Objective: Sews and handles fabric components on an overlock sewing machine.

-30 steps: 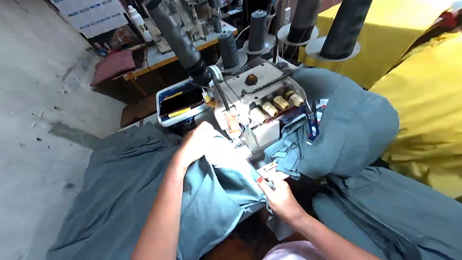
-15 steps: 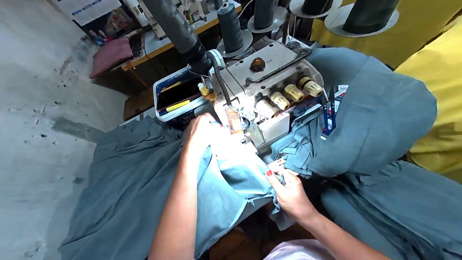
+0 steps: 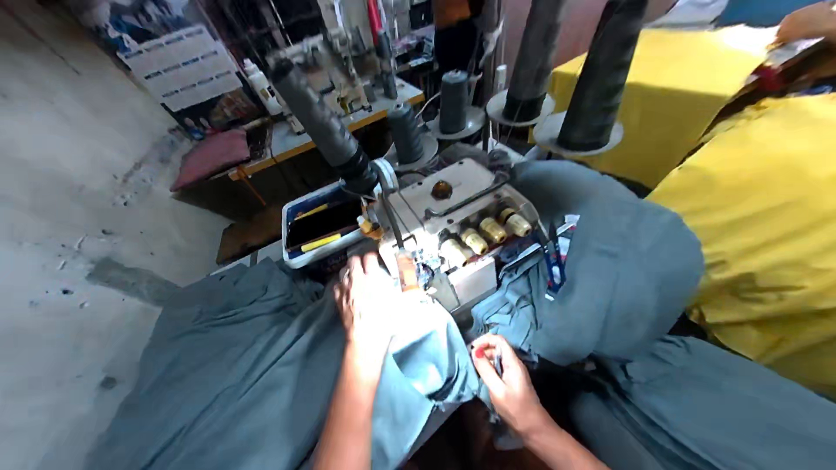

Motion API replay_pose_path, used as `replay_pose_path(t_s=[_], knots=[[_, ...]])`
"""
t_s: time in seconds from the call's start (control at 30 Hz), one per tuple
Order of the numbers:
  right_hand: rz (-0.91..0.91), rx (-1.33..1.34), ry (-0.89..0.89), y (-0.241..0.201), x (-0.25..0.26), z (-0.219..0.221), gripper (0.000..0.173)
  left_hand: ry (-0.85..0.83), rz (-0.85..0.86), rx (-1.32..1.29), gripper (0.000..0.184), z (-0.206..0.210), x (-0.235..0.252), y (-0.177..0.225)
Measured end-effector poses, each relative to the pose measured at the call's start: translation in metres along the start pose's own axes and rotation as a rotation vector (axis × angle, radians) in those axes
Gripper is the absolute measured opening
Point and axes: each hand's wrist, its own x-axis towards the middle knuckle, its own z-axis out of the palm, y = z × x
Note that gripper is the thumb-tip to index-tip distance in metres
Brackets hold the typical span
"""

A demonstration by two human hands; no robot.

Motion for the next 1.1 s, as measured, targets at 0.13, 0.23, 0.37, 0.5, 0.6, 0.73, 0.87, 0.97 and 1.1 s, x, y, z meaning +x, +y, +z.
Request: replay_pose_path(t_s=[0.13,0.23,0.37,0.5,0.6,0.73,0.87,0.97,1.1], knots=[[0.016,0.083,-0.059,-0.016,-0.014,-0.019,0.024,0.201,0.172,-0.478,0.037,-0.012,-0.102,0.024],[-0.029,0.224,-0.207,-0.034,-0.028,-0.020,0.047,-0.218,0.174,-1.067,0.071,0.000,-0.163,0.030],[-0.080,0.337,-0.243,-0.043,-0.037,-0.005,0.070,-0.180,0.021,-1.353,0.038,0.014,-0.195,0.028],[-0.155,0.310,-0.309,-0.058,-0.044,-0.005,0.055,-0.008,0.056,-1.276,0.011,0.003,-0.191,0.020],[-0.162,0.339,-0.341,-0.063,-0.048,-0.011,0.023,0.030,0.083,-1.211,0.008,-0.015,-0.188,0.013],[-0.204,0.340,-0.318,-0.062,-0.051,-0.017,0.012,0.038,0.141,-1.155,0.010,-0.026,-0.190,0.006],[-0.254,0.334,-0.309,-0.063,-0.055,-0.019,0.014,0.029,0.166,-1.195,0.010,-0.031,-0.194,0.003],[-0.314,0.405,-0.363,-0.067,-0.059,-0.025,0.009,-0.157,0.215,-1.502,0.024,-0.031,-0.196,-0.003],[-0.328,0.548,-0.470,-0.067,-0.066,-0.024,0.004,-0.330,0.282,-1.786,0.019,-0.017,-0.199,-0.002]])
